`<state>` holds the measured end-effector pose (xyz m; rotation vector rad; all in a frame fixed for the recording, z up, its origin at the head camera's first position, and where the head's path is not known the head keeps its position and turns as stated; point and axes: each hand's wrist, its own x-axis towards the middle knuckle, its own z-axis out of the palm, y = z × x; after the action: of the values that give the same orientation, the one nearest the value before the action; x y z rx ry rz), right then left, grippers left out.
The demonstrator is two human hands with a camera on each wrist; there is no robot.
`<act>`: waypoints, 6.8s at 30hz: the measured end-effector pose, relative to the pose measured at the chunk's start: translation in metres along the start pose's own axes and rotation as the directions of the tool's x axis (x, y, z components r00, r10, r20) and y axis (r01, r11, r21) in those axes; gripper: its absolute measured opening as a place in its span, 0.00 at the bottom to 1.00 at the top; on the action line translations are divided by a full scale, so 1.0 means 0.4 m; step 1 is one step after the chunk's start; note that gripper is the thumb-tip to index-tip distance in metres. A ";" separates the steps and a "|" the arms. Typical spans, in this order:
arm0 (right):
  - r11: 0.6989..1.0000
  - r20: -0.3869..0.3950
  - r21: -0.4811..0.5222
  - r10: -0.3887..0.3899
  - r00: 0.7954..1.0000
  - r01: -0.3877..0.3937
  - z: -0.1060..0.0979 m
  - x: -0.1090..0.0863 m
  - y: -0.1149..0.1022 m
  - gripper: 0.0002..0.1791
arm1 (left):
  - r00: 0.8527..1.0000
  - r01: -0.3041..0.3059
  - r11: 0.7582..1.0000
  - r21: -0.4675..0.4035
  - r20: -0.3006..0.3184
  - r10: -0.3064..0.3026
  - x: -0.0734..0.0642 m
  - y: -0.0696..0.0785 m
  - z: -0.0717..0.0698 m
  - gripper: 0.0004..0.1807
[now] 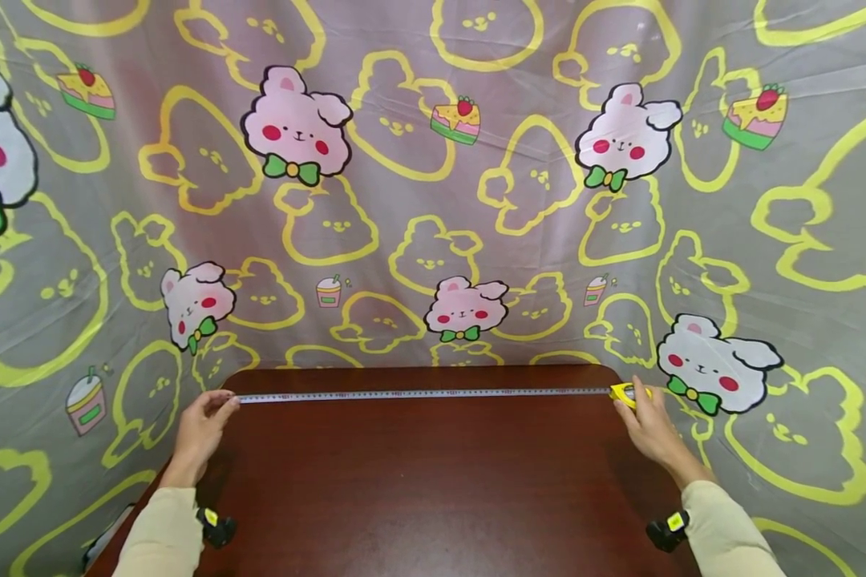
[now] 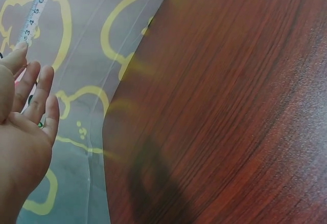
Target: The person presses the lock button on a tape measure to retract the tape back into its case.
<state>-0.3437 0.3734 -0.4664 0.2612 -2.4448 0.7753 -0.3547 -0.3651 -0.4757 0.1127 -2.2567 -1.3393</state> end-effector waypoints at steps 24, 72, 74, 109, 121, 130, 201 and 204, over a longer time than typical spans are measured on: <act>1.000 0.054 -0.002 0.018 0.998 -0.018 0.017 -0.002 -0.004 0.32 | 0.999 -0.015 1.000 0.017 -0.032 0.016 -0.009 -0.001 0.034 0.20; 0.999 0.107 -0.019 0.042 0.993 -0.040 0.020 -0.007 -0.024 0.40 | 0.999 -0.039 0.999 0.032 -0.016 0.039 -0.023 0.014 0.086 0.19; 0.999 0.097 -0.028 0.037 0.995 -0.034 0.018 -0.008 -0.025 0.39 | 0.999 -0.047 0.999 0.019 -0.009 0.047 -0.022 0.018 0.092 0.19; 0.998 0.131 -0.023 0.059 0.990 -0.056 0.068 -0.008 -0.056 0.40 | 0.997 -0.079 0.996 0.040 0.005 0.079 -0.019 0.012 0.127 0.17; 0.997 0.140 -0.035 0.075 0.987 -0.071 0.068 -0.008 -0.064 0.41 | 0.995 -0.101 0.994 0.052 0.016 0.100 -0.022 0.025 0.136 0.16; 0.996 0.148 -0.048 0.081 0.986 -0.075 0.066 -0.005 -0.075 0.41 | 0.996 -0.092 0.995 0.049 0.020 0.092 -0.022 0.024 0.142 0.17; 0.998 0.138 -0.056 -0.010 0.990 0.018 0.123 -0.009 -0.109 0.40 | 0.972 -0.232 0.971 0.058 0.040 0.230 -0.046 0.043 0.167 0.12; 0.998 0.140 -0.056 -0.009 0.990 0.017 0.119 -0.008 -0.111 0.39 | 0.973 -0.228 0.972 0.051 0.038 0.226 -0.045 0.043 0.171 0.12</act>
<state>-0.3475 0.3097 -0.4797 0.3194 -2.5897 0.7012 -0.3677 -0.2961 -0.4944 -0.1457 -2.2556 -1.1662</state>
